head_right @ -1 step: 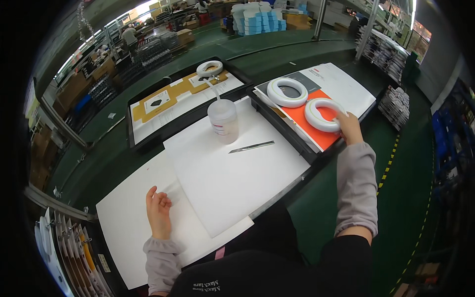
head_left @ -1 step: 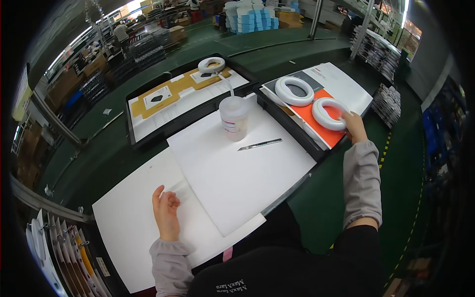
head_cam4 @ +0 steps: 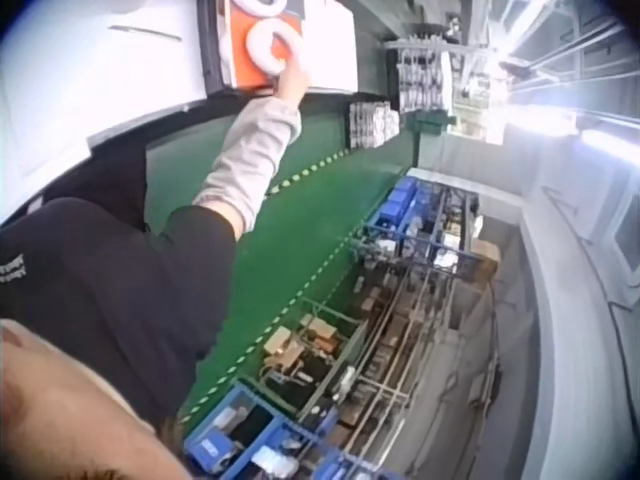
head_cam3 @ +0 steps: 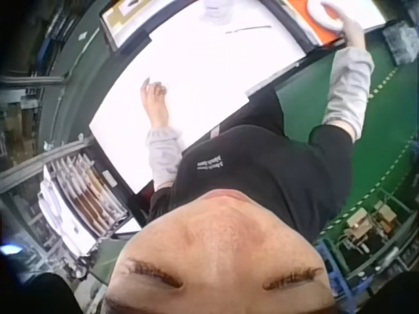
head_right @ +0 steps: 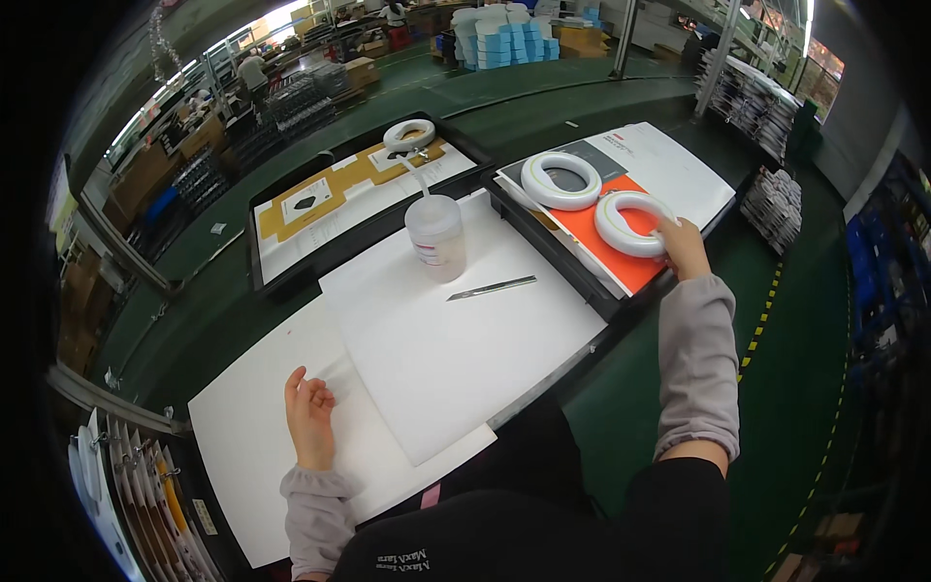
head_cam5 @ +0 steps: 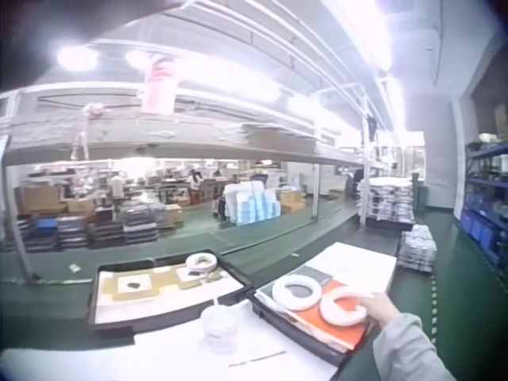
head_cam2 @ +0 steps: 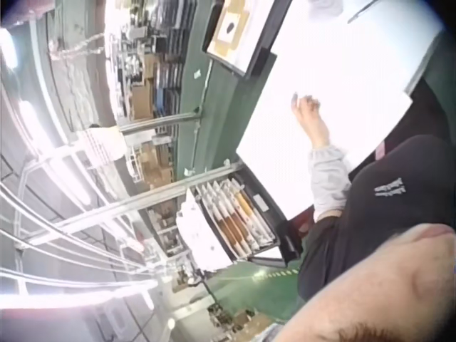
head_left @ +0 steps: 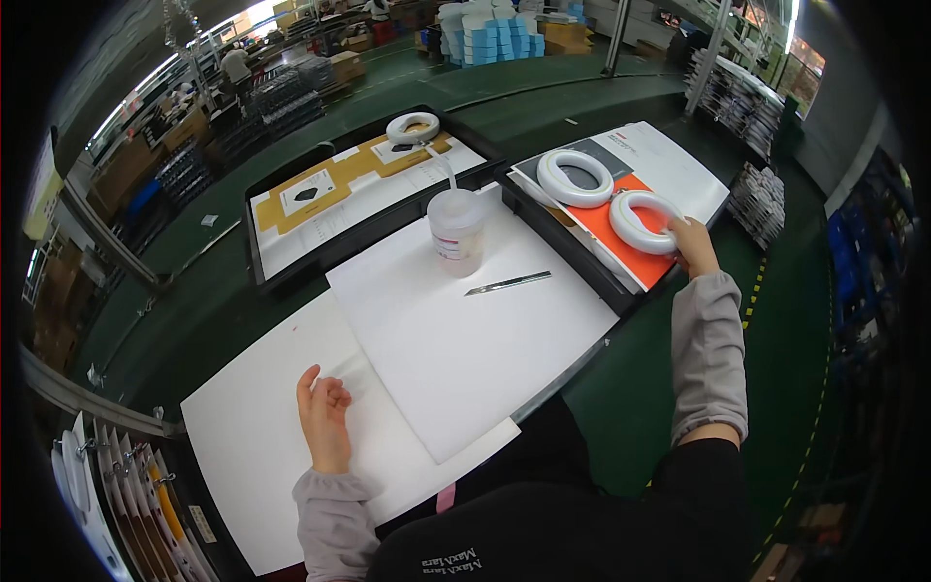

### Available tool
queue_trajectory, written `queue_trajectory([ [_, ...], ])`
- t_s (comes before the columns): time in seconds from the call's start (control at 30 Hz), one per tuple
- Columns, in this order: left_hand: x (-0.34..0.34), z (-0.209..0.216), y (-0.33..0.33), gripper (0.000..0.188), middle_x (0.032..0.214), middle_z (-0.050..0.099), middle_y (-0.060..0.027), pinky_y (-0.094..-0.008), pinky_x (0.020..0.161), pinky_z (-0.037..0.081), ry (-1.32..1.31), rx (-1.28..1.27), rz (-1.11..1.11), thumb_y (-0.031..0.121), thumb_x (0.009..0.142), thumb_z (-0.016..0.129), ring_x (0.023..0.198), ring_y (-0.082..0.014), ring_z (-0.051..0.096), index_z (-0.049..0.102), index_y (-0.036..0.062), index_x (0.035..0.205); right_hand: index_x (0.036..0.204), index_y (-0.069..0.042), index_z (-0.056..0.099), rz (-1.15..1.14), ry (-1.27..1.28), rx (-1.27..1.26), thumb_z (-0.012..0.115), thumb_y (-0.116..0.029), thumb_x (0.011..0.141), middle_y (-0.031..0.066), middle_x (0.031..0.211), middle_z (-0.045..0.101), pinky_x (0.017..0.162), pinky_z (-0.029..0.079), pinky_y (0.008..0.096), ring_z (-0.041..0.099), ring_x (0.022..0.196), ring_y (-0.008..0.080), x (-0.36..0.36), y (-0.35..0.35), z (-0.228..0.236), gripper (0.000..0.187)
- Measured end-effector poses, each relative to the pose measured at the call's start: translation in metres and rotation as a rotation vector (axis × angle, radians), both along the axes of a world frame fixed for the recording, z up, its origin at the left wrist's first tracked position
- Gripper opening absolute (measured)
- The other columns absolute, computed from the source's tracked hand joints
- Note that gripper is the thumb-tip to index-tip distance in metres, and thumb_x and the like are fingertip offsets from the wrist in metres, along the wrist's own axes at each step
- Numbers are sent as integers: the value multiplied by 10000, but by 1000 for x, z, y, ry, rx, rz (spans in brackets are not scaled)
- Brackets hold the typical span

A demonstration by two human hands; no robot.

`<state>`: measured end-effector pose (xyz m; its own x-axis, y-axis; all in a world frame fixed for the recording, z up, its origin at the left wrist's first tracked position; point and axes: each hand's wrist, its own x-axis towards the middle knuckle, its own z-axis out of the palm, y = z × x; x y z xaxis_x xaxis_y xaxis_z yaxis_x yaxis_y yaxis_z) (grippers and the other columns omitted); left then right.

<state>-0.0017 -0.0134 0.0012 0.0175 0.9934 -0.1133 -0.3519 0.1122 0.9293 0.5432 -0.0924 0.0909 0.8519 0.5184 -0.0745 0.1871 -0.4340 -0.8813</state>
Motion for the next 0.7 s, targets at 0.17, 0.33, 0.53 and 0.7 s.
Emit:
queue_trajectory([
  [0.17,-6,0,0,289,865,545,-24,-243,701,421,-58,16,6,209,952,467,757,-107,491,448,60,1199,973,6,626,135,-44,-70,534,-276,821,76,660,606,419,380,271,524,468,147,4,-5,-1,333],
  [0.33,-1,0,-1,275,849,546,-30,-239,691,424,-29,7,-11,149,931,459,725,-109,492,448,52,1188,958,-27,667,275,-281,-258,525,-300,838,104,747,654,573,456,304,596,609,219,17,0,-6,331],
  [0.53,1,-2,-2,279,868,545,-36,-245,700,429,-16,6,-8,152,929,459,735,-115,498,447,51,1189,944,-49,692,47,-1113,-701,515,-370,891,152,883,668,787,455,415,629,799,307,-8,2,2,371],
  [0.7,-3,-11,9,269,885,546,-47,-258,722,445,29,32,-47,157,926,477,769,-121,514,477,36,1166,879,7,652,251,-733,103,530,-292,889,181,743,616,680,449,392,613,741,293,-70,24,16,323],
])
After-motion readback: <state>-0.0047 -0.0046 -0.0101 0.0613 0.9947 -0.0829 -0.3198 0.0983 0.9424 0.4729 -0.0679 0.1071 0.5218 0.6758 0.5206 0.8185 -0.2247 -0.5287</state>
